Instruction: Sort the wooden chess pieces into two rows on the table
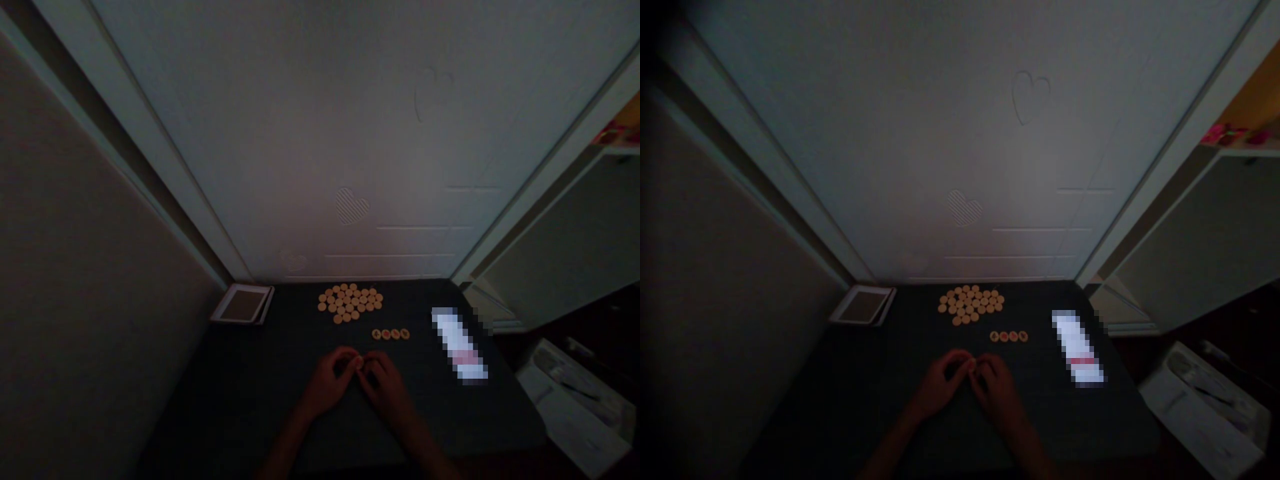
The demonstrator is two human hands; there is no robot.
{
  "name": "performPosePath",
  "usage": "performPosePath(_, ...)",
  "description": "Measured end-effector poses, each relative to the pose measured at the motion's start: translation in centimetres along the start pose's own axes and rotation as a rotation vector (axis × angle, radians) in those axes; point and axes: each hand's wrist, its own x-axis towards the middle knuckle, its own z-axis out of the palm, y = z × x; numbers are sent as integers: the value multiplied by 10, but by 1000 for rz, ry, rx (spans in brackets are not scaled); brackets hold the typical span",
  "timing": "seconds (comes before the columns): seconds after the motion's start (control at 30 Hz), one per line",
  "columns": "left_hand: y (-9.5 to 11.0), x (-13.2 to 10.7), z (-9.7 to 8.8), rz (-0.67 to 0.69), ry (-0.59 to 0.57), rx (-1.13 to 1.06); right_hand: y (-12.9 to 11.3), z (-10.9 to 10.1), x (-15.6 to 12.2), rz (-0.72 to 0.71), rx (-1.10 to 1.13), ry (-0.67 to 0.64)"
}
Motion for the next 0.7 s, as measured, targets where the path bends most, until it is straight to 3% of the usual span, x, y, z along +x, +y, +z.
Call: performPosePath(0.7, -6, 2, 1, -4, -4, -2, -1, -3, 1, -16, -28, -33)
